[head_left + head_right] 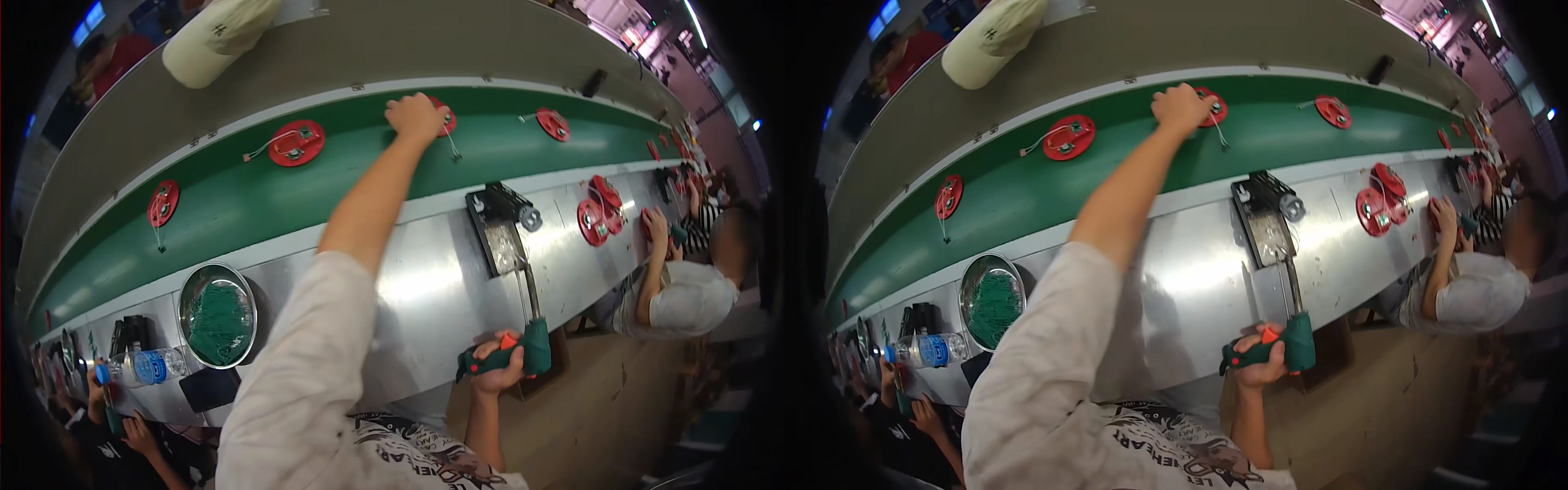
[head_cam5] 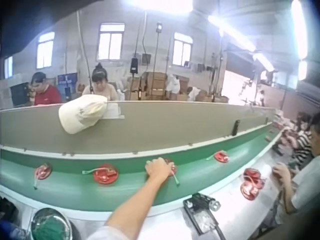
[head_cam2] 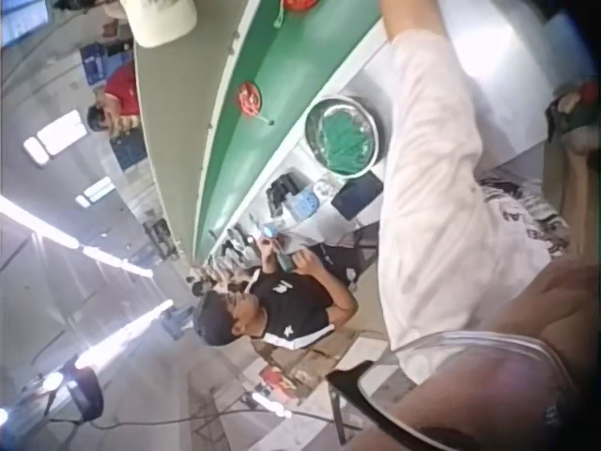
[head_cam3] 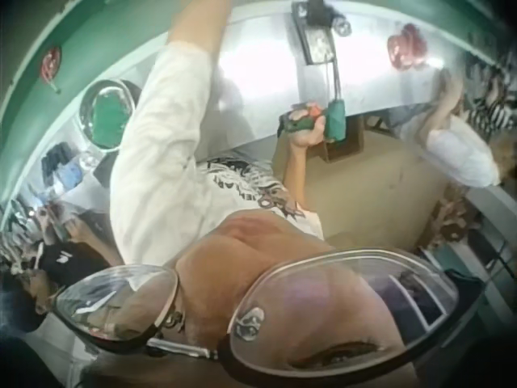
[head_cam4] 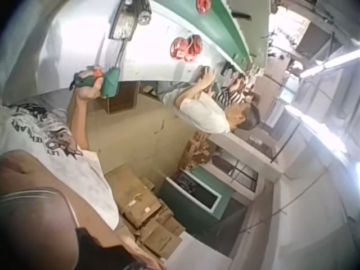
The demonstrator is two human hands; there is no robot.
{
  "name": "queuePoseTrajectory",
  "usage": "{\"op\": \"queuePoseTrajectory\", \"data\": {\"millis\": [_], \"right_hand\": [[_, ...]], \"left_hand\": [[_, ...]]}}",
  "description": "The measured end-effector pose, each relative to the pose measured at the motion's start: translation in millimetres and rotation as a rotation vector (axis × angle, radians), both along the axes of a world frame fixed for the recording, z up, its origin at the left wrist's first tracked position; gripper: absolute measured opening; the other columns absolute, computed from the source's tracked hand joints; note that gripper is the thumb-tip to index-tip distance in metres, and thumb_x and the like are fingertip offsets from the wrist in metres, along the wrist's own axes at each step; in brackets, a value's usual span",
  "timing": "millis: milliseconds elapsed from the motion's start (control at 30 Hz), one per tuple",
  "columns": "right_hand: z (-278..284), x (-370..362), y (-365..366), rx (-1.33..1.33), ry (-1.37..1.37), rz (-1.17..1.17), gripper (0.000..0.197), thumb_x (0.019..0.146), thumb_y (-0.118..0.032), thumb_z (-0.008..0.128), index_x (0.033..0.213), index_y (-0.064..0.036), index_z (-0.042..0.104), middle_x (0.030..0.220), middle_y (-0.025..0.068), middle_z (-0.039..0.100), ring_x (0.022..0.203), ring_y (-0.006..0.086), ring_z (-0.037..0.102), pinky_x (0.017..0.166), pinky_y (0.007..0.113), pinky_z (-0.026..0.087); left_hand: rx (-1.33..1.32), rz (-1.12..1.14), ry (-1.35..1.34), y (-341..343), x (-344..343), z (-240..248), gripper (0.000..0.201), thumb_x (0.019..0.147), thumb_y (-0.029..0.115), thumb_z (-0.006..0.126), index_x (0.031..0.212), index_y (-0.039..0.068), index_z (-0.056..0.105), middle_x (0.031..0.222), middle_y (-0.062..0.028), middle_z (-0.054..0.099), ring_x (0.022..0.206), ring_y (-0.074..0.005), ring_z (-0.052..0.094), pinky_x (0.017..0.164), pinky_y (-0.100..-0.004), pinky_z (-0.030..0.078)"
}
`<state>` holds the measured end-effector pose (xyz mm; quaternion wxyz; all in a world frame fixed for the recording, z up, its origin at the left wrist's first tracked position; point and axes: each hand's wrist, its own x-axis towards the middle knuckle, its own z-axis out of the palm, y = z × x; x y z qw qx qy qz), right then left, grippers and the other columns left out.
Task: Soldering electronic components onto a circular red plastic base at an assembly line station.
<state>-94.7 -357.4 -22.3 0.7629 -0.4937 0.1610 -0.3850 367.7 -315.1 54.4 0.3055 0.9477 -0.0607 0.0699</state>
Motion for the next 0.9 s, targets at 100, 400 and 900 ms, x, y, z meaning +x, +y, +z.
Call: {"op": "queuePoseTrajectory", "data": {"millis": [100,400,900], "right_hand": [[6,3,1,0.020,0.009,-0.037,0.040,0.103,-0.034,0.042,0.115,0.0031,0.050,0.100,0.0178,0.059,0.050,0.0196,0.055,0.047,0.034,0.051],[3,2,-11,0.017,-0.015,-0.083,0.037,0.103,-0.032,0.044,0.113,0.0031,0.053,0.101,0.0195,0.061,0.049,0.0187,0.055,0.046,0.031,0.049],[5,10,15,-0.110,0.043,-0.212,0.037,0.103,-0.032,0.043,0.114,0.0025,0.051,0.100,0.0179,0.059,0.050,0.0185,0.055,0.044,0.032,0.050]], "left_hand": [[0.157,0.093,-0.013,-6,11,-15,0.047,0.079,0.046,0.075,0.105,0.008,0.077,0.113,-0.0180,0.073,0.112,-0.0399,0.065,0.088,-0.0502,0.054],[-0.117,-0.070,0.082,27,32,-30,0.029,0.089,0.018,0.058,0.106,0.002,0.074,0.115,-0.0237,0.071,0.113,-0.0414,0.067,0.096,-0.0502,0.055],[0.248,-0.065,0.067,-62,48,-6,0.083,0.072,0.065,0.074,0.127,0.003,0.066,0.122,-0.0151,0.070,0.117,-0.0399,0.064,0.089,-0.0465,0.054]]}}
